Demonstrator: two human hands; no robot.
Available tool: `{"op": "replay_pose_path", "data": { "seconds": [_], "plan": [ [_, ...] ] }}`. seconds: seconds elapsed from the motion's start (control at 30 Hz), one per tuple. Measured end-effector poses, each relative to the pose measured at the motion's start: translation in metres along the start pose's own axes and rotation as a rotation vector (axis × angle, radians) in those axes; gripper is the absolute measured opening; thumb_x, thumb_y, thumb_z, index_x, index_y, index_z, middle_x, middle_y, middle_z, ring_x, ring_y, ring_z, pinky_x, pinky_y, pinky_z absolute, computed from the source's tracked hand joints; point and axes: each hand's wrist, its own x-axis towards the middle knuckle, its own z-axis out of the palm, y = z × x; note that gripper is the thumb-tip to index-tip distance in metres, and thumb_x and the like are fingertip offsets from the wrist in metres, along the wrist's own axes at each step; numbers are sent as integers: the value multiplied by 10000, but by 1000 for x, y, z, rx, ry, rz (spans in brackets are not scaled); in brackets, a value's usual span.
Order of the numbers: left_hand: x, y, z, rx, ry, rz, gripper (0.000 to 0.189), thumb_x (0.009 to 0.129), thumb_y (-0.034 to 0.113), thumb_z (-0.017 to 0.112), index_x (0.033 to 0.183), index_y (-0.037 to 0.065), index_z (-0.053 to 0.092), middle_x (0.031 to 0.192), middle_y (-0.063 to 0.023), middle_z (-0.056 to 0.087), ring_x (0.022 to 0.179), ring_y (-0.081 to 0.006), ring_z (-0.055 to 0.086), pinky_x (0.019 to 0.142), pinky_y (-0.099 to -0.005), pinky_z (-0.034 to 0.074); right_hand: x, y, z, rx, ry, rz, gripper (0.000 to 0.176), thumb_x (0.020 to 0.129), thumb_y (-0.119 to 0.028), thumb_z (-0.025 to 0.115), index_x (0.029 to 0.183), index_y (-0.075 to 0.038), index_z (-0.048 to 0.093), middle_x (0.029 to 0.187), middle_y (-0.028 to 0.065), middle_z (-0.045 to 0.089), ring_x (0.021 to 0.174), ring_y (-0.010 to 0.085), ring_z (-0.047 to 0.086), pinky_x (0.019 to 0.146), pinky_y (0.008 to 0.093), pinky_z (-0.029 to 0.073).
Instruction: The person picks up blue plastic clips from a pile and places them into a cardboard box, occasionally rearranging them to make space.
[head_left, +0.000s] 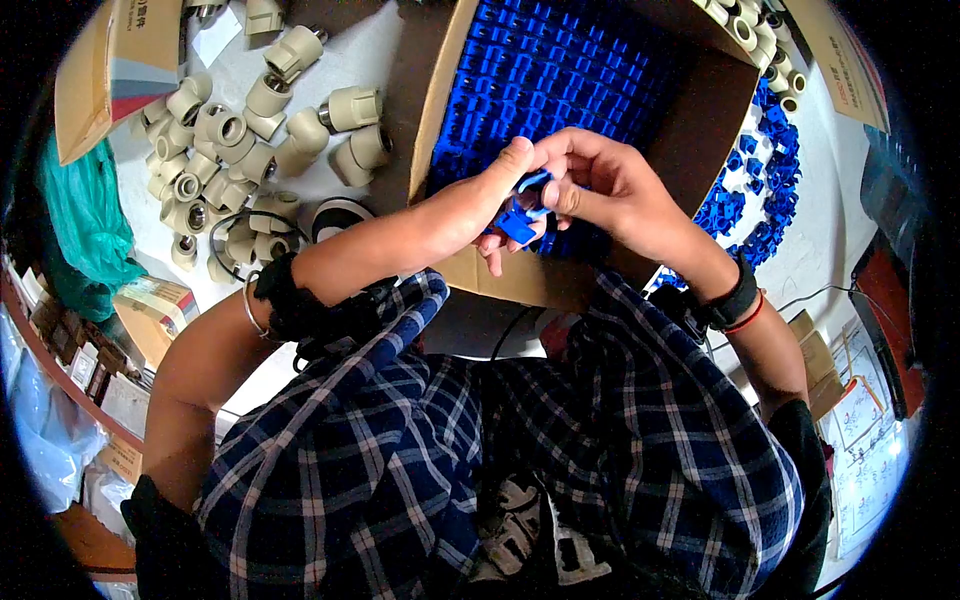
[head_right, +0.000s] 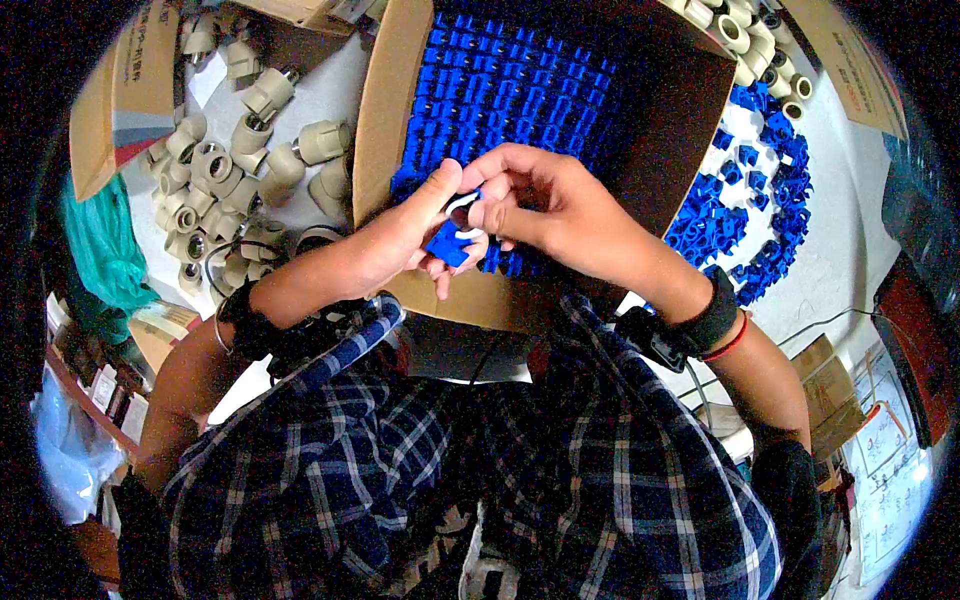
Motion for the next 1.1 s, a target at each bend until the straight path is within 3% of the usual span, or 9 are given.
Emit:
{"op": "replay_pose_path", "data": {
  "seconds": [0.13,0.3,0.6,0.9,0.97,1.1],
  "plan": [
    [1,2,-7,36,-141,57,715,930,690,159,842,91,539,722,-11,512,556,-73,449,546,-226,469,-2,3,-7,94,101,30,183,919,-87,593,1080,-7,561,888,30,604,723,93,574,692,244,499],
    [-1,5,6,-37,124,-17,609,966,588,286,925,60,586,820,-16,542,609,-94,488,543,-252,480,-4,6,-7,205,140,29,162,908,-47,584,1065,-22,550,896,31,597,802,111,618,739,246,517],
    [0,6,3,-53,93,-5,510,971,523,347,991,71,582,822,-9,550,563,-89,470,506,-252,460,-3,10,-6,200,113,42,209,921,-46,555,1130,-39,543,946,39,639,852,106,619,768,245,500],
    [0,3,3,-70,104,40,460,977,499,349,877,100,556,713,10,527,501,-71,415,486,-240,446,-3,19,-5,-67,141,-110,196,897,-86,600,1077,-17,564,925,51,645,867,137,612,801,280,476],
    [0,4,5,-29,121,23,462,977,490,351,854,97,560,694,13,517,494,-72,413,486,-243,445,-5,12,-9,-594,139,-223,175,841,-77,639,996,-6,597,893,104,651,860,204,632,797,325,485],
    [0,7,6,103,86,-32,430,968,431,374,805,84,569,643,18,482,478,-84,415,491,-257,442,-9,-3,-16,-752,104,-212,181,772,-65,660,936,1,622,907,158,645,872,304,638,768,354,497]
  ]
}}
